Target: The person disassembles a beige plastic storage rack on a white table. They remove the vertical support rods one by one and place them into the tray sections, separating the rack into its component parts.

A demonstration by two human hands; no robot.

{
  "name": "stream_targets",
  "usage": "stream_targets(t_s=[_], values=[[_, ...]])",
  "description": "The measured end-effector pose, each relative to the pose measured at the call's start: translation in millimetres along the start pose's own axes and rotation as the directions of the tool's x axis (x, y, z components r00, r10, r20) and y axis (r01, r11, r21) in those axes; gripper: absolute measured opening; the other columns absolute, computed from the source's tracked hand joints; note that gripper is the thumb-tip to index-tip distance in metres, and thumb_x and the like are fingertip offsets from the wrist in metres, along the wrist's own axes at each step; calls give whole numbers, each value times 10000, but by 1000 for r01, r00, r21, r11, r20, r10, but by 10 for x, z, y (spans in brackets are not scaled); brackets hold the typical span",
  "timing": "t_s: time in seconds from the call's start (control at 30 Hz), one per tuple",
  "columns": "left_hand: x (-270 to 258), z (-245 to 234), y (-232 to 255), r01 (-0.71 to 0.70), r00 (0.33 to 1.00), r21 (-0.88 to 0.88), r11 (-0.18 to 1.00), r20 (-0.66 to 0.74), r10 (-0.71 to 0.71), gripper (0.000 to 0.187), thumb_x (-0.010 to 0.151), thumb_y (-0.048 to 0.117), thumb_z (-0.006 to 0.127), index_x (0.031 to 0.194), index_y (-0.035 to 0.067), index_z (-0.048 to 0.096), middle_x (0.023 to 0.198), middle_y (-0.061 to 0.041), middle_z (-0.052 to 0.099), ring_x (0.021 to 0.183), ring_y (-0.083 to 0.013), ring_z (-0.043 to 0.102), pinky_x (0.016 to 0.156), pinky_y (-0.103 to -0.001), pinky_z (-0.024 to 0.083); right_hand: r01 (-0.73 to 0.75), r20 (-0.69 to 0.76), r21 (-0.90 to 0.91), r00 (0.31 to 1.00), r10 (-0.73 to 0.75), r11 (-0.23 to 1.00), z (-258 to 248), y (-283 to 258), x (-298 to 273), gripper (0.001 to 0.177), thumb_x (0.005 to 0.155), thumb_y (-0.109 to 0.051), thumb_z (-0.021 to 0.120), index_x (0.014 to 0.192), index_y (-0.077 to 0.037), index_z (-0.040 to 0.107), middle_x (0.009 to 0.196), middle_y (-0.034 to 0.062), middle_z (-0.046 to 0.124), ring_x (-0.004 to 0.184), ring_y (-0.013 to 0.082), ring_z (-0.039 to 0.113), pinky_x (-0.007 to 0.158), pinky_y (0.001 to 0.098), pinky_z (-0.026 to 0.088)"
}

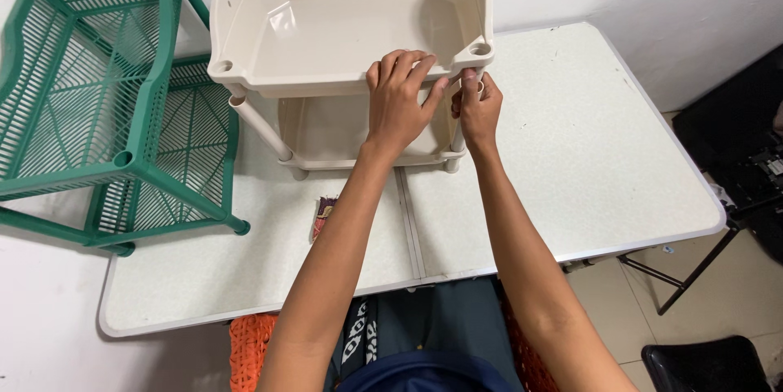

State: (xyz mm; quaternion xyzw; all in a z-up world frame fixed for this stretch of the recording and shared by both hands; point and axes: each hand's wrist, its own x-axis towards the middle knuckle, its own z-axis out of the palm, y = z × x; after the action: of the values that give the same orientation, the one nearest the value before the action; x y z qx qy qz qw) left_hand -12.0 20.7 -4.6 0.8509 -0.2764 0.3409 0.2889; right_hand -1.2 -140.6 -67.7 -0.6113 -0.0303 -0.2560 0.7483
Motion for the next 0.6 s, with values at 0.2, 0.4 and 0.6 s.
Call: stream_targets(t_s=[0.2,0.4,0.6], values=[[-575,113,-166,-12,996,99,995,-90,21,646,941,90,595,1570,181,480,1688,-135,278,1583,-382,213,1320,-571,197,-258,-7,-345,962,272,903,-162,328,-275,273,954,-274,743,880,-17,686,724,36,657,626,122,629,579,299,522],[-1538,492,-376,187,937,173,967,264,-229,746,881,141,663,1570,209,385,1683,-216,88,1548,-449,70,1237,-594,191,-126,58,-462,984,171,878,-409,768,-575,140,957,-123,706,1006,-7,644,910,104,714,843,168,664,777,345,544],[-2115,730,-576,357,801,66,932,492,-342,966,856,197,719,1630,98,149,1673,-271,-81,1543,-477,-94,1240,-568,168,-65,63,-526,991,116,848,-411,723,-691,221,930,-53,654,1137,-34,579,981,110,725,890,198,711,817,359,561]])
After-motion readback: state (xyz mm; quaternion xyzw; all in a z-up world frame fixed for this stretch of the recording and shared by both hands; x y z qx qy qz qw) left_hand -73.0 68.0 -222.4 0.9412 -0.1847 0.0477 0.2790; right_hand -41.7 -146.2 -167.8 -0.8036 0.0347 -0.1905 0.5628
